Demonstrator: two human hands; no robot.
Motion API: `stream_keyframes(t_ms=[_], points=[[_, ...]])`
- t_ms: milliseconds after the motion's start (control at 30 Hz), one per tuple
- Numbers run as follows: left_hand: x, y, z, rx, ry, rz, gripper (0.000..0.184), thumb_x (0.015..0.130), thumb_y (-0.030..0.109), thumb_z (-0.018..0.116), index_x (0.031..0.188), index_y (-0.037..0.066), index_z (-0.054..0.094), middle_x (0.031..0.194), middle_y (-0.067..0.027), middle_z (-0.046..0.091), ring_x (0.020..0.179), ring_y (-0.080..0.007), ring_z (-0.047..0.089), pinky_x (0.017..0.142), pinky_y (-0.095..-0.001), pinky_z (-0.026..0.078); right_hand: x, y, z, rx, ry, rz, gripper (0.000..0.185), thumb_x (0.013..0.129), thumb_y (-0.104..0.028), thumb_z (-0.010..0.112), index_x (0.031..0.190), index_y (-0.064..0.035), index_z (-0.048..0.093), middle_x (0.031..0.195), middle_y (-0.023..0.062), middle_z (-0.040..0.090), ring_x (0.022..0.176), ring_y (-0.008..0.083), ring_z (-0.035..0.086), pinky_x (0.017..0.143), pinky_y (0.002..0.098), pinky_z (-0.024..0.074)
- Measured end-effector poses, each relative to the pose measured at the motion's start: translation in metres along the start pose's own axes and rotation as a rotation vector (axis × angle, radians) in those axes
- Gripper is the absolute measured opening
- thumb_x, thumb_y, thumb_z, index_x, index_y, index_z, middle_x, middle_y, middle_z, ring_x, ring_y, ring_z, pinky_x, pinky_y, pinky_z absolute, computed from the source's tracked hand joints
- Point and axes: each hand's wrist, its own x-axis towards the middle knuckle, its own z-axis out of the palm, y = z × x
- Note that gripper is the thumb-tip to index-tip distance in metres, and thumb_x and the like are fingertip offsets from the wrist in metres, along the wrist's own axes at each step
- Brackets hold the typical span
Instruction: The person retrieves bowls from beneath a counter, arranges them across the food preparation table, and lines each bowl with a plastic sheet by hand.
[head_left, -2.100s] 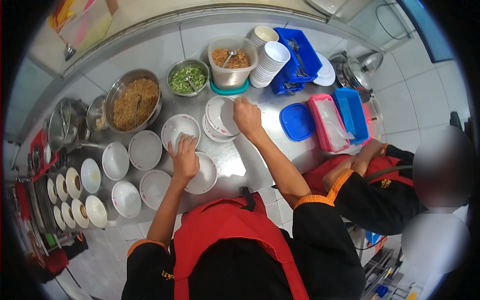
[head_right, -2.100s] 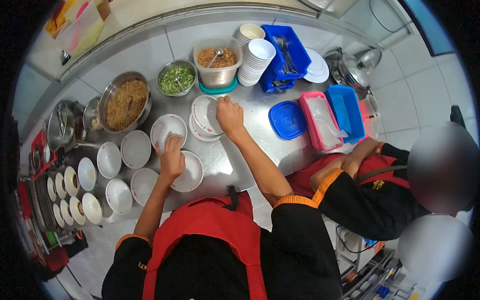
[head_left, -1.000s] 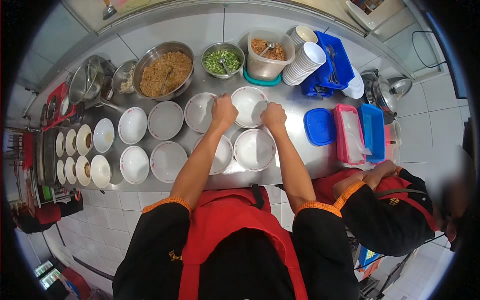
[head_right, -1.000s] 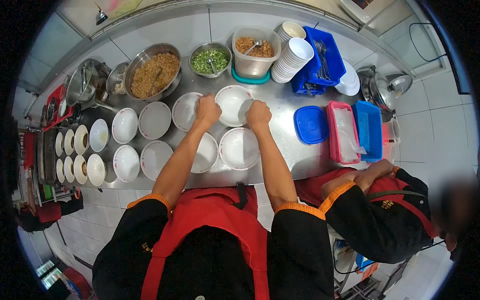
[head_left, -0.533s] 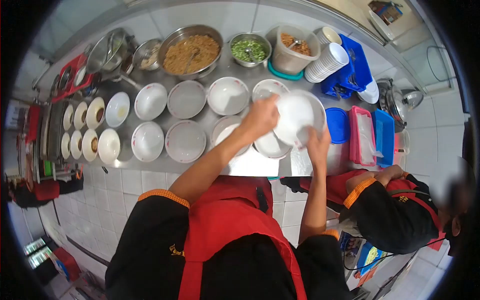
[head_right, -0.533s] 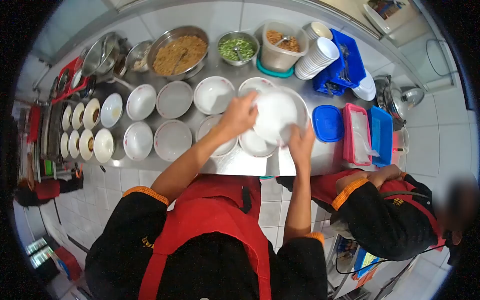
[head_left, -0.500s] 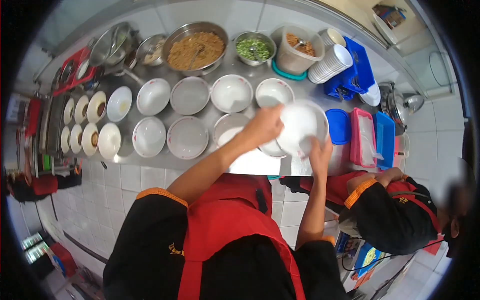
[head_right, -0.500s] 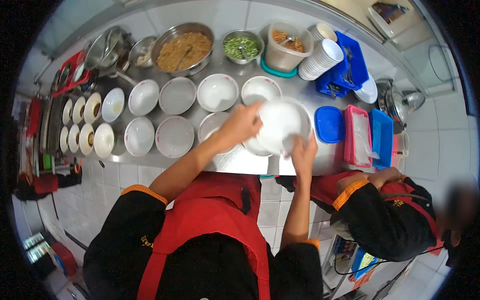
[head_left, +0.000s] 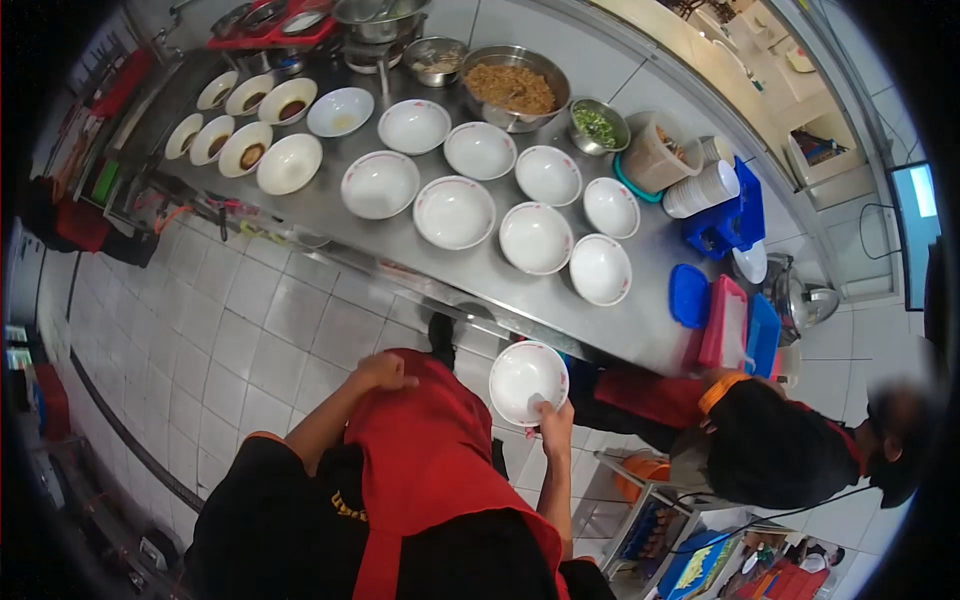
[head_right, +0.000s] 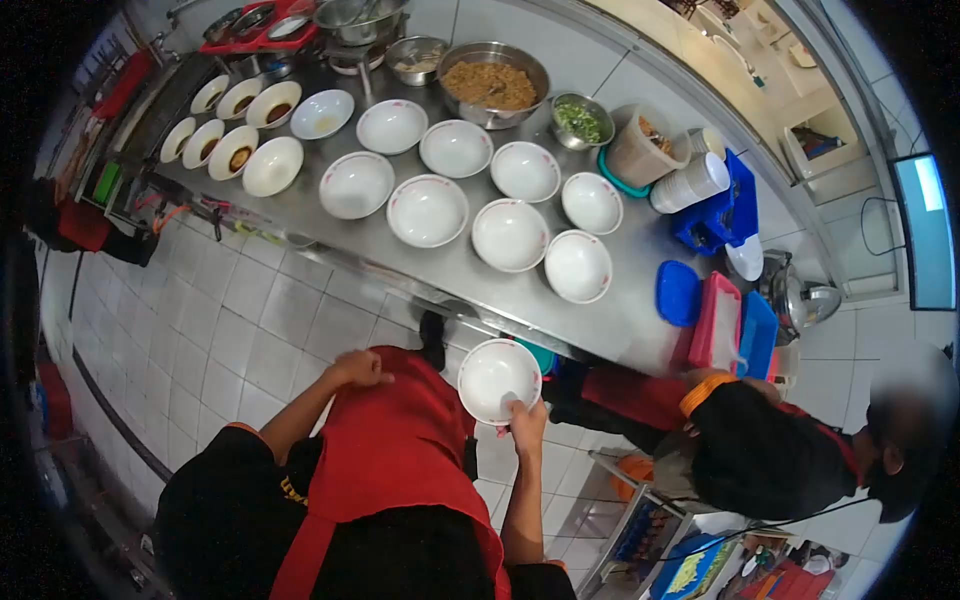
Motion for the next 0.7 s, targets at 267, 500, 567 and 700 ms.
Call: stream_keyframes(t_ms=[267, 500, 567, 700], points=[[-0.021, -0.118, 0.11, -0.476, -0.131, -0.343, 0.104, 0.053, 0.063, 0.076, 0.13, 0.001, 0.042, 0.123, -0.0219, 0.052, 0.115, -0.0314, 0.051, 0.094, -0.0423, 0.044, -0.022, 0.082, 0.083, -0.183, -0.194, 0.237, 0.023, 0.075, -0.007, 0.05, 0.093, 0.0088, 0.051, 0.057, 0.0126, 0.055, 0.034, 0.0162, 0.048, 0.028, 0.0283, 0.0385], [0.002, -0.17, 0.194, -0.462, 0.119, -0.379, 0.051, 0.077, 0.039, 0.062, 0.109, 0.0, 0.059, 0.113, -0.0187, 0.059, 0.112, -0.0342, 0.053, 0.089, -0.0452, 0.047, 0.038, 0.104, 0.221, -0.405, -0.483, 0.218, 0.018, 0.077, -0.009, 0.049, 0.085, 0.0062, 0.052, 0.055, 0.012, 0.053, 0.034, 0.0179, 0.047, 0.029, 0.0308, 0.0383], [0.001, -0.174, 0.211, -0.517, 0.143, -0.319, 0.037, 0.083, 0.029, 0.053, 0.108, 0.002, 0.058, 0.11, -0.0167, 0.059, 0.108, -0.0341, 0.053, 0.087, -0.0454, 0.046, 0.062, 0.101, 0.287, -0.419, -0.521, 0.188, 0.02, 0.077, -0.009, 0.049, 0.089, 0.0069, 0.05, 0.055, 0.0111, 0.052, 0.034, 0.018, 0.047, 0.029, 0.0312, 0.0391], [0.011, -0.189, 0.279, -0.41, 0.288, -0.315, 0.034, 0.083, 0.027, 0.05, 0.108, 0.004, 0.057, 0.108, -0.0136, 0.058, 0.103, -0.0326, 0.053, 0.086, -0.0445, 0.043, 0.115, 0.107, 0.421, -0.405, -0.569, -0.093, 0.027, 0.076, -0.007, 0.048, 0.095, 0.0113, 0.046, 0.057, 0.0126, 0.052, 0.036, 0.0201, 0.049, 0.029, 0.0312, 0.0393]])
